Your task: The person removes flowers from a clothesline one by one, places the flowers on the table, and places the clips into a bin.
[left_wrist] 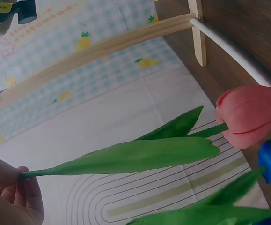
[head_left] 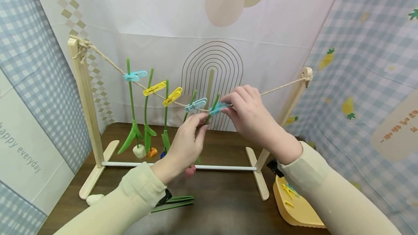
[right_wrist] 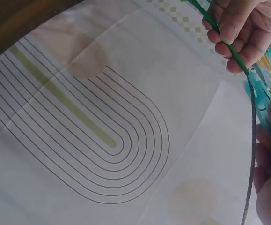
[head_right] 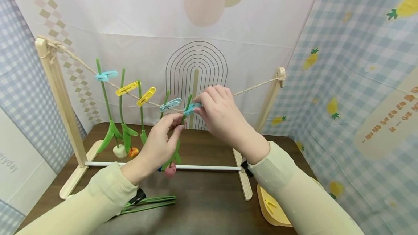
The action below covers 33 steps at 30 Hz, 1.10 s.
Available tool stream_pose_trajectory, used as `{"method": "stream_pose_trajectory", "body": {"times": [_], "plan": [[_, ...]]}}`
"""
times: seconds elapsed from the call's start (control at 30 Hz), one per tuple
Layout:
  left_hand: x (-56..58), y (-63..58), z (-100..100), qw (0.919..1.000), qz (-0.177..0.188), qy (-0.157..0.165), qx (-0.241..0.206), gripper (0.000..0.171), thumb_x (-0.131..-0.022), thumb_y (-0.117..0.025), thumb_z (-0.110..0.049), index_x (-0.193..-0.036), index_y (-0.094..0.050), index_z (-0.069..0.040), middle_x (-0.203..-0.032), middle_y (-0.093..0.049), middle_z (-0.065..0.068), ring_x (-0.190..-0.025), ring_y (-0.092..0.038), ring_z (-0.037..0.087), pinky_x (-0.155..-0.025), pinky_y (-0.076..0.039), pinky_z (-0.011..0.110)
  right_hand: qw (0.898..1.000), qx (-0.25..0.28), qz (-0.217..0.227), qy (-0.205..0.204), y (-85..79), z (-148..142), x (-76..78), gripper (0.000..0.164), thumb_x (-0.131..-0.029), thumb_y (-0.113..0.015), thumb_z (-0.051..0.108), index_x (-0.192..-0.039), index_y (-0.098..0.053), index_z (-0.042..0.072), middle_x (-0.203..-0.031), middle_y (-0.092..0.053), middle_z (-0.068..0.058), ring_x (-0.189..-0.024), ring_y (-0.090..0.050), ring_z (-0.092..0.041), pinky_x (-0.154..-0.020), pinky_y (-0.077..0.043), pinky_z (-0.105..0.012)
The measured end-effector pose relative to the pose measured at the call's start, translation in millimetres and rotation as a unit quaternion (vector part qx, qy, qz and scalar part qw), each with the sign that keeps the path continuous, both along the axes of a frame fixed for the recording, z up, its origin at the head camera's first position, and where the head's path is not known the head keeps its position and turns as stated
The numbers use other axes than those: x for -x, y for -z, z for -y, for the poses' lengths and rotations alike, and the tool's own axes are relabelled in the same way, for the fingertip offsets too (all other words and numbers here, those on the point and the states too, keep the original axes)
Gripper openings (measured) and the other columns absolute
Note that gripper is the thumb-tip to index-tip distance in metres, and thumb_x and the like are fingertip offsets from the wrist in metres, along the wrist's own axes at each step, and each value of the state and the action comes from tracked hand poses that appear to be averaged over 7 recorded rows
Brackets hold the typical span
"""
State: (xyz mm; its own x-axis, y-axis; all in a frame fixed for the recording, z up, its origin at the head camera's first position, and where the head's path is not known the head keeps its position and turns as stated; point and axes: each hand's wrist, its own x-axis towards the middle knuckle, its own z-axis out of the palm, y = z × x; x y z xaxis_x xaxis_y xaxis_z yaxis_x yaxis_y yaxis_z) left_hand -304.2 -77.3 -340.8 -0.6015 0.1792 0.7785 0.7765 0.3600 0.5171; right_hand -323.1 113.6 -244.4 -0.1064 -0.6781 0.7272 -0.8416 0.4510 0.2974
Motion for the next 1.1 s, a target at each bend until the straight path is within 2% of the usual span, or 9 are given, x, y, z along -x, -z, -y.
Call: {"method": "stream_pose_trajectory", "body": {"times": [0.27, 0.5, 0.6, 0.87, 0.93, 1.1], "plan": [[-1.6, 2.8, 2, 0.9994, 0.03, -0.009, 0.014, 0.021, -0.098, -0.053, -0.003, -0.119, -0.056, -0.002, -0.108, -0.059, 0.004, -0.098, -0.058, 0.012, -0.086, -0.05, 0.026, 1.0, -0.002, -0.03, -0.009, 0.0, 2, -9.1, 0.011, -0.089, -0.066, 0.006, -0.094, -0.057, 0.0, -0.085, -0.055, -0.008, -0.083, -0.047, -0.03, -0.077, -0.036, -0.044], [-1.5, 8.8, 4, 0.9987, 0.044, -0.002, 0.026, 0.02, -0.098, -0.054, -0.003, -0.118, -0.057, -0.005, -0.106, -0.058, 0.002, -0.095, -0.058, 0.009, -0.084, -0.051, 0.025, 0.997, 0.036, -0.067, -0.034, -7.2, 1, -14.6, 0.012, -0.088, -0.065, 0.003, -0.094, -0.057, -0.003, -0.081, -0.053, -0.011, -0.075, -0.043, -0.032, -0.071, -0.033, -0.045], [-2.0, 12.1, 5, 0.9981, 0.053, 0.002, 0.032, 0.02, -0.098, -0.054, -0.004, -0.117, -0.058, -0.006, -0.106, -0.058, 0.001, -0.094, -0.058, 0.008, -0.082, -0.051, 0.025, 0.995, 0.05, -0.074, -0.031, -10.6, -1, -16.9, 0.014, -0.087, -0.066, 0.003, -0.095, -0.057, -0.004, -0.08, -0.053, -0.012, -0.074, -0.042, -0.033, -0.07, -0.032, -0.045], [-2.4, 18.4, 9, 0.9954, 0.082, -0.007, 0.05, 0.02, -0.099, -0.054, -0.007, -0.119, -0.059, -0.008, -0.106, -0.059, 0.0, -0.096, -0.057, 0.008, -0.082, -0.051, 0.028, 0.995, 0.06, -0.074, -0.018, -10.5, -8, -15.6, 0.019, -0.097, -0.058, 0.016, -0.096, -0.058, -0.003, -0.081, -0.053, -0.013, -0.075, -0.043, -0.035, -0.07, -0.033, -0.046], [-2.5, 19.7, 10, 0.9957, 0.077, -0.007, 0.051, 0.021, -0.099, -0.054, -0.007, -0.119, -0.059, -0.008, -0.105, -0.059, 0.001, -0.094, -0.056, 0.008, -0.081, -0.051, 0.028, 0.996, 0.053, -0.071, -0.014, -9.1, -12, -14.7, 0.024, -0.099, -0.055, 0.02, -0.096, -0.057, -0.004, -0.082, -0.053, -0.013, -0.076, -0.043, -0.035, -0.071, -0.033, -0.047], [-2.2, 23.9, 16, 0.9976, 0.034, -0.013, 0.058, 0.024, -0.096, -0.056, -0.001, -0.12, -0.061, -0.005, -0.102, -0.059, 0.001, -0.09, -0.057, 0.009, -0.077, -0.051, 0.027, 0.998, 0.025, -0.05, 0.005, -1.3, -23, -12.0, 0.031, -0.1, -0.053, 0.027, -0.099, -0.057, -0.004, -0.086, -0.054, -0.014, -0.079, -0.045, -0.036, -0.074, -0.036, -0.048]]}}
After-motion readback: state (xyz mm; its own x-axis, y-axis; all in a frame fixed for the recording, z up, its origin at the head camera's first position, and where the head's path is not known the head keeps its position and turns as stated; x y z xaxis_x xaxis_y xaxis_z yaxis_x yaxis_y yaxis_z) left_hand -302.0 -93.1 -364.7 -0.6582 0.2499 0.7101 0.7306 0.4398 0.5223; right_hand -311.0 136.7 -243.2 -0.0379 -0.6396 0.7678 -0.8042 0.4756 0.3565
